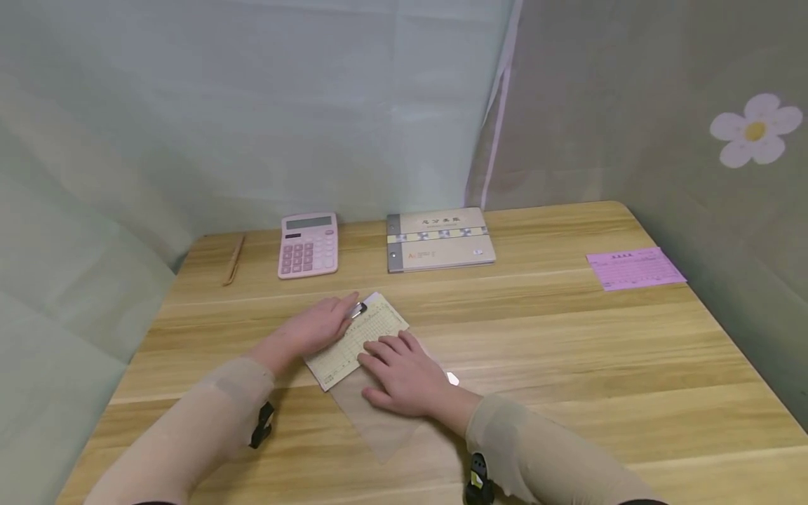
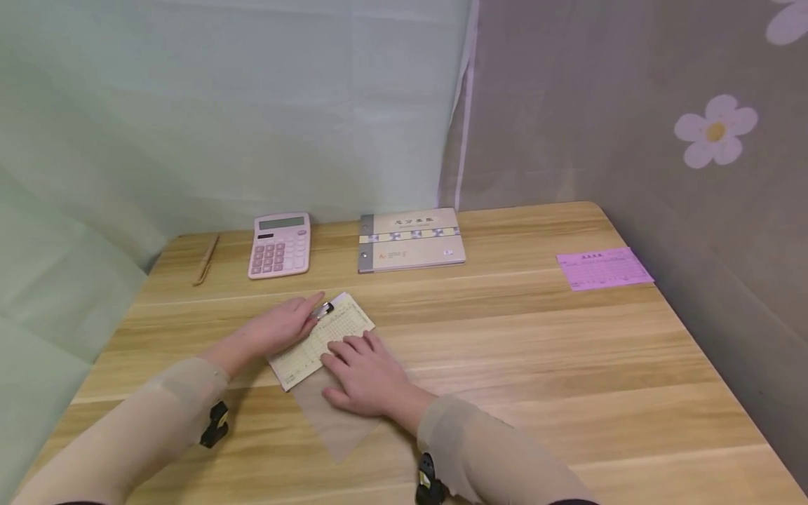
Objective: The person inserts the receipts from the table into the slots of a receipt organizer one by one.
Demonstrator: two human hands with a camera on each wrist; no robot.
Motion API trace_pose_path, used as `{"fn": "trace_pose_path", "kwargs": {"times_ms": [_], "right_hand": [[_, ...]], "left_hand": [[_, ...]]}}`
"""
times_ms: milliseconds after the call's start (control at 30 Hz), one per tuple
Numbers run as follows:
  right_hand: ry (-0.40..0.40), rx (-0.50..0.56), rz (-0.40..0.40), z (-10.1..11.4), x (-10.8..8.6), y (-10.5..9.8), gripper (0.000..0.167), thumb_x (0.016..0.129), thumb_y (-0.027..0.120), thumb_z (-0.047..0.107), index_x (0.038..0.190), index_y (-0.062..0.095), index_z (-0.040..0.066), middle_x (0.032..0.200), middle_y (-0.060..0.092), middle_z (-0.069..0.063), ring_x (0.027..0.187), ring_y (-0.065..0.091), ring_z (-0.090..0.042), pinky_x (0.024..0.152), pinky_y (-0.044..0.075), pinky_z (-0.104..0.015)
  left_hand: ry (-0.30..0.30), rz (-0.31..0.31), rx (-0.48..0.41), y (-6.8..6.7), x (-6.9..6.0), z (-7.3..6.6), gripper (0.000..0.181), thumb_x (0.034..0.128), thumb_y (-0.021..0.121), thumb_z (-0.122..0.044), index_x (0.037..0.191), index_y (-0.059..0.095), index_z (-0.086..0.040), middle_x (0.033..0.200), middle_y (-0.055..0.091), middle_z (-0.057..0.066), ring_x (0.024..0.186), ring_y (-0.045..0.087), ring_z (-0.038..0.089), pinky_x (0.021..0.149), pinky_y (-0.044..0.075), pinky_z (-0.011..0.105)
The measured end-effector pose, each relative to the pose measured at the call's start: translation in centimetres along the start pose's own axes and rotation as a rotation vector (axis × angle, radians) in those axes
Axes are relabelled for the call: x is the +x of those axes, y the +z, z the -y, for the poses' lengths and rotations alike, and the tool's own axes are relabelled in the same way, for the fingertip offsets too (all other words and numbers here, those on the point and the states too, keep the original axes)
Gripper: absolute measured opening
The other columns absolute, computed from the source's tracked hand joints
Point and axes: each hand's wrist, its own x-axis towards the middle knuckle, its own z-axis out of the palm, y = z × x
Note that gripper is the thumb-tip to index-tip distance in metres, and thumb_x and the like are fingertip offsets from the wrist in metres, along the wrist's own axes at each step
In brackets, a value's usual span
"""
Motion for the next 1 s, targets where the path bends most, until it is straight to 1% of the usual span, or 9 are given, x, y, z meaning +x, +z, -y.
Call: {"fn": "trace_pose_path", "kwargs": {"times_ms": [100,233,333,600,867,1000], "right_hand": [[-0.006,-0.008,0.005,-0.01,-0.01,-0.09,0.058,0.093,0.037,0.056,0.139,0.044,0.022,0.142,0.041,0.001,0.128,0.034,-0.021,0.106,0.024,-0.046],[-0.009,-0.013,0.014,-0.05,0.01,-0.06,0.059,0.093,0.036,0.056,0.14,0.044,0.021,0.144,0.039,0.001,0.131,0.032,-0.021,0.107,0.024,-0.045],[-0.006,-0.007,0.016,-0.05,0.0,-0.02,0.058,0.093,0.036,0.056,0.138,0.045,0.021,0.145,0.039,0.001,0.132,0.031,-0.021,0.107,0.024,-0.045],[0.004,0.003,-0.002,-0.07,-0.08,-0.02,0.054,0.093,0.038,0.056,0.131,0.052,0.021,0.143,0.041,0.001,0.132,0.032,-0.021,0.108,0.024,-0.045],[0.001,0.003,0.042,-0.06,0.03,0.06,0.058,0.094,0.034,0.056,0.138,0.045,0.02,0.148,0.035,0.001,0.136,0.027,-0.022,0.11,0.02,-0.046],[0.002,0.004,0.053,-0.08,0.04,0.04,0.059,0.094,0.034,0.056,0.139,0.045,0.02,0.148,0.035,0.001,0.137,0.026,-0.022,0.11,0.02,-0.047]], "left_hand": [[0.006,-0.003,0.006,0.01,0.0,0.01,0.058,0.0978,0.044,-0.022,0.147,0.021,-0.002,0.123,0.05,0.027,0.115,0.049,0.038,0.099,0.038,0.049],[-0.002,0.002,0.011,-0.03,-0.03,-0.11,0.057,0.0978,0.044,-0.022,0.147,0.022,-0.003,0.124,0.05,0.026,0.116,0.048,0.039,0.099,0.038,0.05],[-0.012,0.007,0.014,-0.07,0.0,-0.19,0.056,0.0981,0.044,-0.022,0.147,0.023,-0.004,0.123,0.051,0.025,0.115,0.049,0.038,0.098,0.039,0.049],[-0.001,-0.01,0.032,-0.05,0.16,-0.2,0.054,0.098,0.044,-0.021,0.145,0.025,-0.002,0.115,0.054,0.023,0.107,0.054,0.035,0.092,0.044,0.047],[-0.016,0.012,0.032,0.04,0.25,-0.1,0.056,0.0979,0.043,-0.023,0.147,0.023,-0.004,0.121,0.051,0.024,0.113,0.05,0.037,0.097,0.04,0.048],[-0.009,0.015,0.034,-0.01,0.22,-0.15,0.057,0.0982,0.043,-0.022,0.147,0.021,-0.003,0.121,0.051,0.025,0.114,0.05,0.037,0.096,0.041,0.049]]}}
